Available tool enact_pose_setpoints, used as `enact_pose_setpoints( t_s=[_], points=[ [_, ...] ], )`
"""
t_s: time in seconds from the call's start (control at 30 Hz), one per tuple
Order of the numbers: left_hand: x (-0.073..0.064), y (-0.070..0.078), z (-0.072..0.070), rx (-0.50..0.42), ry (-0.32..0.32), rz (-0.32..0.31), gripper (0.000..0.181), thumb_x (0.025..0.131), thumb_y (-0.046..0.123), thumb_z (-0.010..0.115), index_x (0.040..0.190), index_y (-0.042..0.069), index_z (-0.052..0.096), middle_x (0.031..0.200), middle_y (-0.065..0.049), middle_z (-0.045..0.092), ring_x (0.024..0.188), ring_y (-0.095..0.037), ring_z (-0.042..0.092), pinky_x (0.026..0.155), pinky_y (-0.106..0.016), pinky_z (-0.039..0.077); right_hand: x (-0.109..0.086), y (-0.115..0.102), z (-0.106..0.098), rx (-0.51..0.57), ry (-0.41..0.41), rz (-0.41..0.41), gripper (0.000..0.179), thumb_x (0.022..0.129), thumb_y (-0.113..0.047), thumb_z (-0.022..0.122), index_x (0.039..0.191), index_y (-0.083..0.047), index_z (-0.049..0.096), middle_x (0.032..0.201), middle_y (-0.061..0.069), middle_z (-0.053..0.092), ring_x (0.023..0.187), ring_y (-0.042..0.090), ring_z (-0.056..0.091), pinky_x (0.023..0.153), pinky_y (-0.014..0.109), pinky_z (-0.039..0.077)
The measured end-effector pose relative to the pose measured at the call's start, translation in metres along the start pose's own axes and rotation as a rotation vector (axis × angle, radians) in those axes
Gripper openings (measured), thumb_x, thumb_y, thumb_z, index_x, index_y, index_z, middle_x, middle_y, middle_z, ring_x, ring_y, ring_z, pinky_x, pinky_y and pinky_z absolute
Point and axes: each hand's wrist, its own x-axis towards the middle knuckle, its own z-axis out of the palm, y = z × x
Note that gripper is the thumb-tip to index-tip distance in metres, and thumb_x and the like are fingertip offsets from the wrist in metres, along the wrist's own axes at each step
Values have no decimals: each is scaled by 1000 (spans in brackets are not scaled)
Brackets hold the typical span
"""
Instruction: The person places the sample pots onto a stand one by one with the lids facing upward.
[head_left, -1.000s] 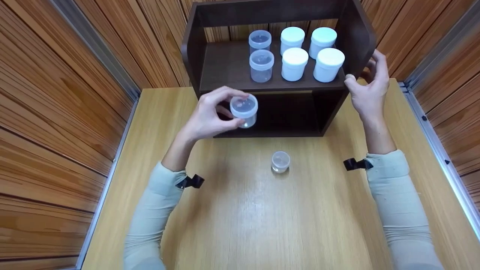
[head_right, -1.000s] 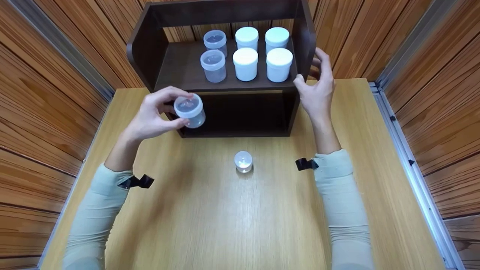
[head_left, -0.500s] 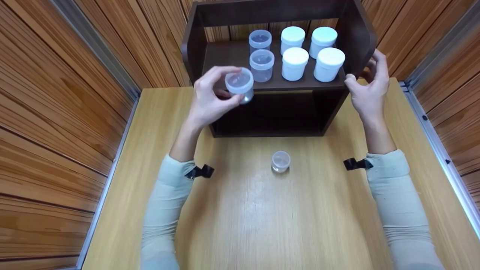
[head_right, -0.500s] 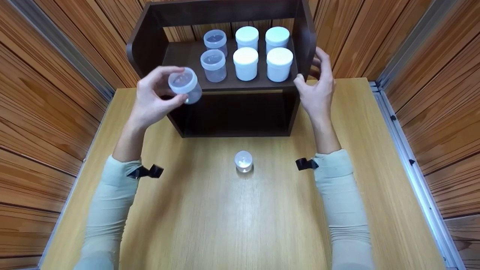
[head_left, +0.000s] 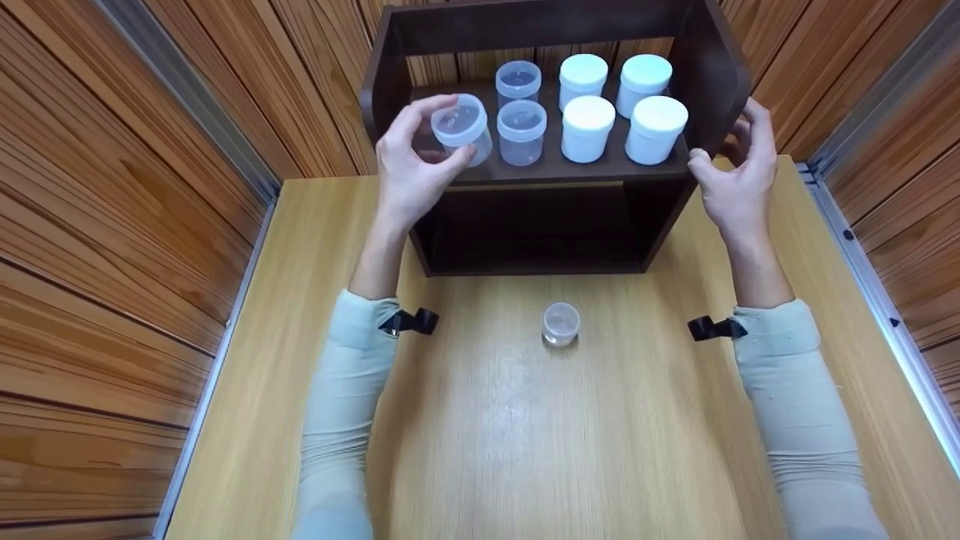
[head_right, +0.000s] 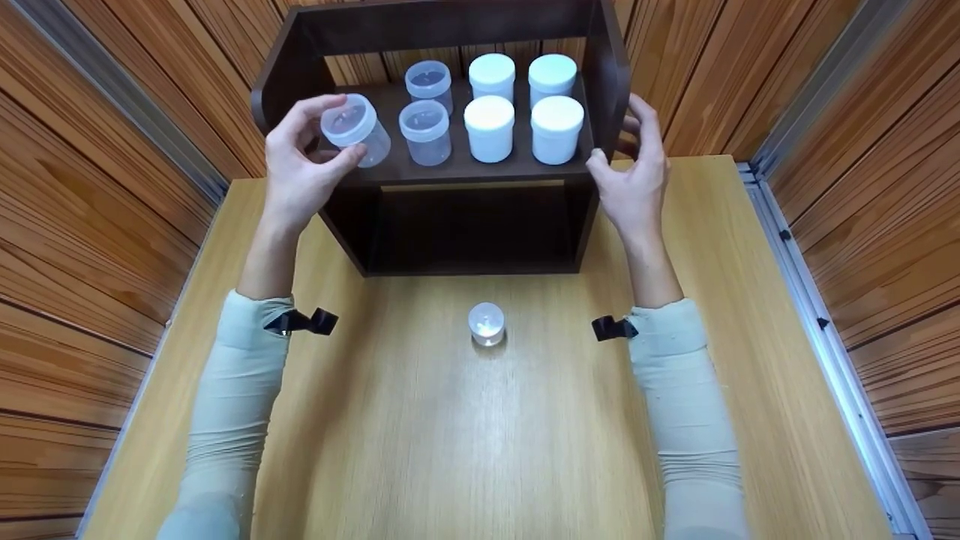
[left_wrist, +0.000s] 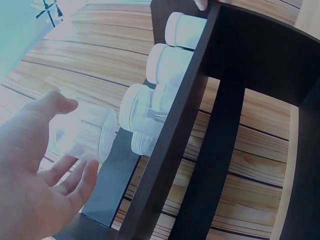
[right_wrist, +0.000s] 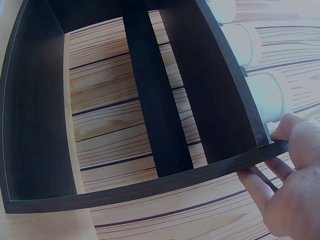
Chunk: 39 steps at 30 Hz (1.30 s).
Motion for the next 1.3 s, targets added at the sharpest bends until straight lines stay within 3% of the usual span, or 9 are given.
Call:
enact_pose_setpoints(
  t_s=[0.17,0.27,0.47,0.67,0.93,1.3],
  points=[
    [8,-4,0,24,44,-42,56,89,9,91,142,5,74,136,-12,74,110,-13,63,80,-21,65,0,2,0,-2,2,8,60,96,-7,71,154,-19,61,142,-7,66,128,17,64,108,30,54],
    [14,-6,1,31,53,-69,56,90,8,91,143,6,74,138,-11,74,111,-11,65,84,-23,66,1,4,0,5,3,3,61,95,-6,71,154,-18,62,141,-7,66,128,17,64,107,30,53],
    [25,-5,5,15,31,-132,57,92,6,90,147,8,72,141,-12,73,115,-15,72,94,-30,68,4,5,-4,40,-18,13,61,95,-2,71,153,-19,63,140,-7,66,127,18,63,107,31,51],
    [34,-5,11,7,18,-187,57,93,5,89,148,9,72,145,-11,73,118,-16,71,94,-27,66,6,4,-8,55,-53,26,63,94,-1,74,153,-19,62,139,-5,66,126,19,62,107,32,50],
    [51,-5,17,22,4,-267,58,96,2,85,151,12,70,148,-11,71,128,-19,69,106,-25,55,5,2,-9,41,-55,39,62,95,-2,73,153,-20,62,138,-6,66,125,18,62,107,33,49],
    [70,-14,25,2,35,-394,59,97,-4,81,152,13,69,149,-14,68,133,-21,70,106,-26,62,6,4,-7,41,-50,37,62,94,-1,73,153,-20,62,138,-7,66,125,18,62,106,32,49]
  ],
)
